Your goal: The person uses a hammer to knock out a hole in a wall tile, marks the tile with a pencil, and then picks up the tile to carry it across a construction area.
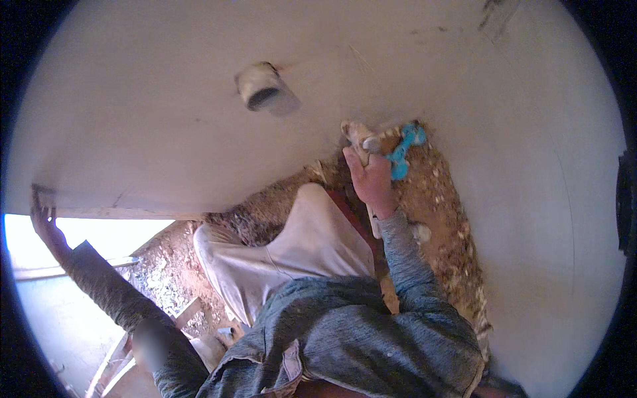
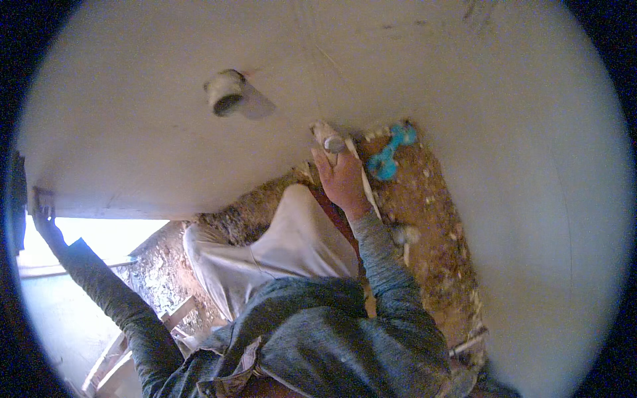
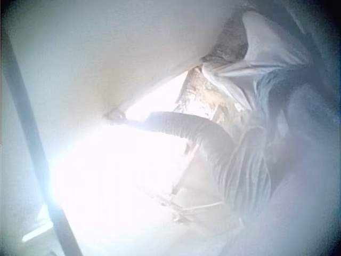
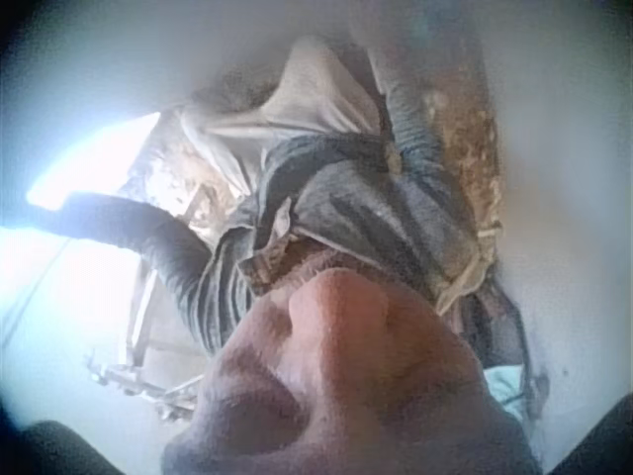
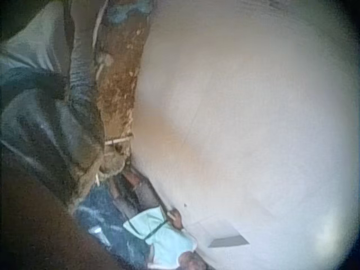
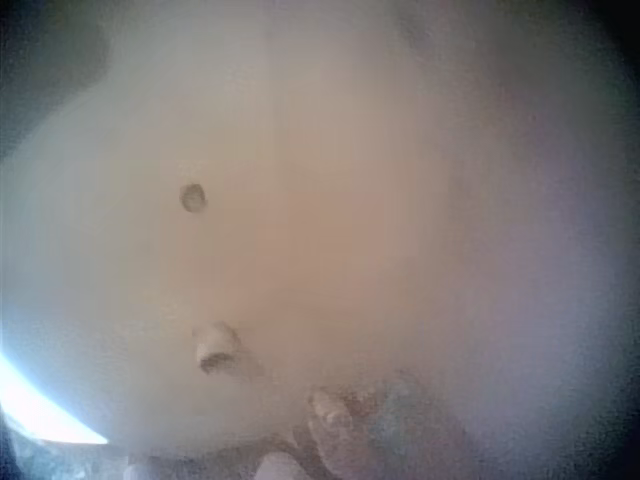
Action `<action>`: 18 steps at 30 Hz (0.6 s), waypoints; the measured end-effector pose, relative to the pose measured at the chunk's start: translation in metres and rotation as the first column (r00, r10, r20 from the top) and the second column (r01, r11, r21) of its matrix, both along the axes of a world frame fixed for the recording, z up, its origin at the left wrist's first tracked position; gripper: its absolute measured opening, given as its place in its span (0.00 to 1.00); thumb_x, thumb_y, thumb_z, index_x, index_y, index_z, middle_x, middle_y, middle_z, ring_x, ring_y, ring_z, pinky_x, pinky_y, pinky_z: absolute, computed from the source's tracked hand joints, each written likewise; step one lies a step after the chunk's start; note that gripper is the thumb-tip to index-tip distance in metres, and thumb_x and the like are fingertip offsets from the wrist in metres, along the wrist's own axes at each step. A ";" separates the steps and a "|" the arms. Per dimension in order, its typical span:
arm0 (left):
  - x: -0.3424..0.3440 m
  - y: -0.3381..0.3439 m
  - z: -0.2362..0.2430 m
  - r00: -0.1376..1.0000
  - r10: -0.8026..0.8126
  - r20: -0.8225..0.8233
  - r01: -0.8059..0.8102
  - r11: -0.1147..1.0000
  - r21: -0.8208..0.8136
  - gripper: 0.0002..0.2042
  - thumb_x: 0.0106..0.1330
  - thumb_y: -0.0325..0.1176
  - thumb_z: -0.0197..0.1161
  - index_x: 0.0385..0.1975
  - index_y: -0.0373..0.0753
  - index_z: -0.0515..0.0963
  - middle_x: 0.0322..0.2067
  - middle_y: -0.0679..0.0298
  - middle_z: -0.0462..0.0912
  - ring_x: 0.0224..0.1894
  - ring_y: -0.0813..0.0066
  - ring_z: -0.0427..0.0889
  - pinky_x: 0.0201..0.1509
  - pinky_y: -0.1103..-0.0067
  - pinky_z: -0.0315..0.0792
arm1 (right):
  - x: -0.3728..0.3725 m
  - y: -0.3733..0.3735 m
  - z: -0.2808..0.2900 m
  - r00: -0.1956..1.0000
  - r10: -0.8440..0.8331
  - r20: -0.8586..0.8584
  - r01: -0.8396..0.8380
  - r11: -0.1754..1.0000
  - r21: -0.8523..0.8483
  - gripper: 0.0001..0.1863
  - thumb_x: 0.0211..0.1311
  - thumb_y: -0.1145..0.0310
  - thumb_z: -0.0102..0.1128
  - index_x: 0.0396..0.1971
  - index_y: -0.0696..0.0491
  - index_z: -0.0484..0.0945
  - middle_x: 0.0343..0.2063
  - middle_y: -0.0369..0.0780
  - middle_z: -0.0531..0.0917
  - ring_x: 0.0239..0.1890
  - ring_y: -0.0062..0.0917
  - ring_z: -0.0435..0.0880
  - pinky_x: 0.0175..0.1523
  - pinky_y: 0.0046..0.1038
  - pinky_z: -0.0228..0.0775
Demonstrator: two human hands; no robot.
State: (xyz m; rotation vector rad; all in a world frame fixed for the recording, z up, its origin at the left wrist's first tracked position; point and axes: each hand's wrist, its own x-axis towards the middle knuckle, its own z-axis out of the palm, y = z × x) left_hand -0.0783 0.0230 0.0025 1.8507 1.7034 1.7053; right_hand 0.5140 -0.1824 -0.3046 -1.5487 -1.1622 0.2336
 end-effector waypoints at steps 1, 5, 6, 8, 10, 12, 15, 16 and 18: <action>-0.004 0.003 0.001 1.000 0.001 0.005 -0.001 1.000 0.006 0.26 0.64 0.51 0.47 0.59 0.42 0.64 0.60 0.58 0.63 0.64 0.55 0.57 0.65 0.60 0.54 | -0.002 -0.015 -0.026 0.999 -0.049 -0.022 0.048 0.998 -0.048 0.19 0.59 0.56 0.55 0.32 0.60 0.75 0.24 0.54 0.79 0.30 0.52 0.78 0.35 0.45 0.69; -0.006 0.014 0.002 1.000 0.000 0.012 0.000 1.000 0.010 0.26 0.65 0.49 0.46 0.59 0.42 0.64 0.61 0.57 0.63 0.64 0.54 0.56 0.65 0.60 0.55 | -0.006 -0.090 -0.147 0.990 -0.137 -0.032 0.087 0.778 -0.622 0.21 0.58 0.57 0.56 0.38 0.61 0.74 0.30 0.54 0.80 0.36 0.50 0.78 0.39 0.40 0.71; -0.005 0.014 -0.002 1.000 0.006 0.015 -0.006 1.000 0.014 0.26 0.65 0.49 0.46 0.59 0.42 0.64 0.61 0.57 0.62 0.64 0.54 0.56 0.65 0.60 0.55 | -0.008 -0.106 -0.167 0.989 -0.147 0.007 0.113 0.728 -0.676 0.21 0.57 0.56 0.57 0.38 0.61 0.73 0.31 0.54 0.79 0.37 0.50 0.78 0.40 0.41 0.70; -0.005 0.016 -0.004 1.000 0.009 0.022 -0.009 1.000 0.008 0.25 0.65 0.48 0.46 0.59 0.42 0.64 0.61 0.57 0.62 0.64 0.54 0.56 0.65 0.60 0.55 | -0.013 -0.134 -0.198 0.985 -0.146 0.090 0.162 0.623 -0.765 0.22 0.55 0.55 0.58 0.39 0.61 0.73 0.32 0.55 0.79 0.38 0.51 0.78 0.42 0.43 0.70; -0.005 0.018 -0.001 1.000 0.017 0.026 -0.017 1.000 0.012 0.25 0.65 0.47 0.46 0.60 0.43 0.64 0.61 0.57 0.62 0.64 0.53 0.56 0.65 0.61 0.55 | -0.018 -0.155 -0.226 0.977 -0.171 0.130 0.208 0.608 -0.766 0.23 0.54 0.55 0.59 0.38 0.61 0.73 0.34 0.56 0.78 0.39 0.51 0.77 0.43 0.44 0.69; -0.005 0.017 0.003 0.999 0.021 0.036 -0.021 0.999 0.025 0.24 0.66 0.46 0.46 0.60 0.43 0.64 0.62 0.57 0.61 0.64 0.53 0.55 0.65 0.61 0.55 | -0.017 -0.163 -0.235 0.982 -0.153 0.111 0.179 0.563 -0.807 0.23 0.53 0.55 0.59 0.38 0.61 0.72 0.35 0.56 0.78 0.40 0.50 0.77 0.45 0.44 0.68; -0.007 0.014 -0.001 0.998 0.022 0.052 -0.023 1.000 0.019 0.24 0.66 0.45 0.46 0.60 0.43 0.64 0.62 0.57 0.61 0.65 0.53 0.55 0.65 0.61 0.55 | -0.007 -0.159 -0.233 0.995 -0.059 0.086 0.104 0.547 -0.831 0.22 0.52 0.56 0.60 0.38 0.61 0.72 0.36 0.55 0.78 0.40 0.50 0.77 0.46 0.44 0.68; -0.006 0.010 0.001 0.998 0.016 0.061 -0.018 0.999 0.027 0.24 0.66 0.45 0.46 0.60 0.43 0.64 0.62 0.57 0.60 0.65 0.53 0.55 0.65 0.61 0.55 | -0.007 -0.160 -0.237 0.990 -0.028 0.139 0.126 0.628 -0.768 0.22 0.52 0.56 0.60 0.37 0.61 0.72 0.36 0.55 0.78 0.40 0.50 0.77 0.45 0.44 0.68; 0.002 0.010 0.000 0.997 -0.006 0.080 0.003 1.000 0.031 0.23 0.66 0.44 0.45 0.60 0.43 0.64 0.62 0.57 0.60 0.65 0.52 0.55 0.65 0.61 0.55 | -0.003 -0.165 -0.261 0.978 -0.017 0.208 0.169 0.648 -0.742 0.21 0.52 0.57 0.60 0.37 0.61 0.73 0.35 0.55 0.78 0.40 0.50 0.77 0.44 0.43 0.68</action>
